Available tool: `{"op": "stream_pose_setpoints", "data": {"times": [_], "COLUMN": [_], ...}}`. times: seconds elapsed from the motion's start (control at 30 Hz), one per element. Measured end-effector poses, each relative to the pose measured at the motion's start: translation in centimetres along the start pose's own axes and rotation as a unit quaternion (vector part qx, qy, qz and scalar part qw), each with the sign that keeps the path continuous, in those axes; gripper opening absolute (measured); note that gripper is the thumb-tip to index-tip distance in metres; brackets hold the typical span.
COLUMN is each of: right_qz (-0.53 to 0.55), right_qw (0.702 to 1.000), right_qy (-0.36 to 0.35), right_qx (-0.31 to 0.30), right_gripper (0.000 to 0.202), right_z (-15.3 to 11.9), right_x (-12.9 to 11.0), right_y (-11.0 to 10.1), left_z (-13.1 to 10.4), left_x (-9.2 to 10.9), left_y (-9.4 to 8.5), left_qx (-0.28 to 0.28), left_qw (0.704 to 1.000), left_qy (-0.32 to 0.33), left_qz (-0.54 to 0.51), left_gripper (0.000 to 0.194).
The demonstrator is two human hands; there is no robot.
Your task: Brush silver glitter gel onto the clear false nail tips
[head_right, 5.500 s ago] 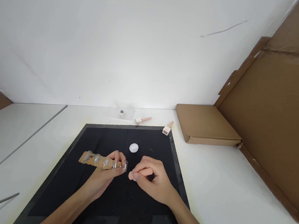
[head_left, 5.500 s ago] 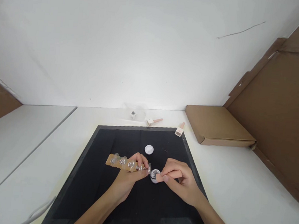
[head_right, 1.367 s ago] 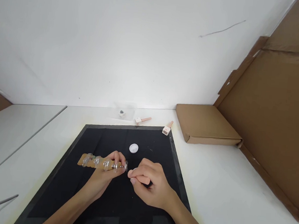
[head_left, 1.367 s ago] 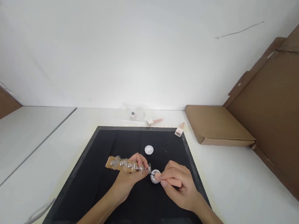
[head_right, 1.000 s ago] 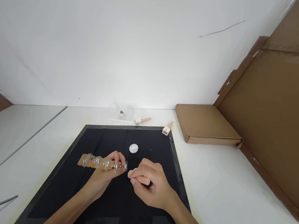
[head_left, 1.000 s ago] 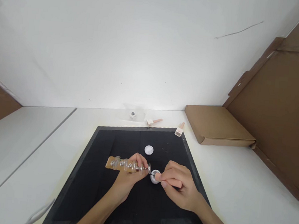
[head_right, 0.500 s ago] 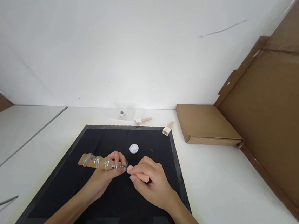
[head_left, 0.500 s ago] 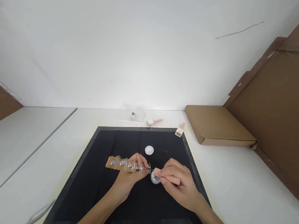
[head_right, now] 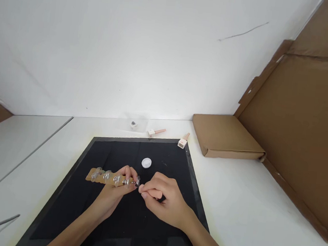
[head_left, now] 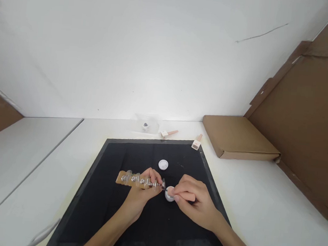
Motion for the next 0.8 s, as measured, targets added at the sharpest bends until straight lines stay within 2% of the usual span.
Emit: {"op": "stream_pose_setpoints", "data": {"times": [0.27, 0.47, 0.63, 0.8], "right_qz": [0.009, 0.025, 0.013, 0.03], "right_qw": [0.999, 0.999, 0.998, 0.999], "right_qy": [0.03, 0.034, 0.053, 0.038], "right_qx": [0.018, 0.001, 0.032, -0.016], "right_gripper": [0.016, 0.016, 0.014, 0.016], "right_z": [-0.1, -0.2, -0.3, -0.2], "right_x": [0.5, 0.6, 1.1, 0.6], "right_y": [-0.3, 0.1, -0.5, 0.3], "left_z": [-0.2, -0.1, -0.2, -0.1], "left_x": [-0.2, -0.4, -0.6, -0.6], "left_y": [-0.1, 0.0, -0.2, -0.2], "left_qx": [0.007, -0.001, -0.001, -0.004], "left_qw": [1.0, 1.0, 1.0, 1.0], "left_qy": [-0.005, -0.005, -0.005, -0.009], "left_qz": [0.001, -0.006, -0.002, -0.006], "left_gripper": [0.03, 0.03, 0.031, 0.03]}}
Point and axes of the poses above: each hand's wrist, its own z-axis towards the middle knuckle, its own y-axis out of the palm, x = y × z, the point moved 9 cm from there along z, towards the middle knuckle, and after that the axes turned 6 degrees about -z, right-handed, at the moved point
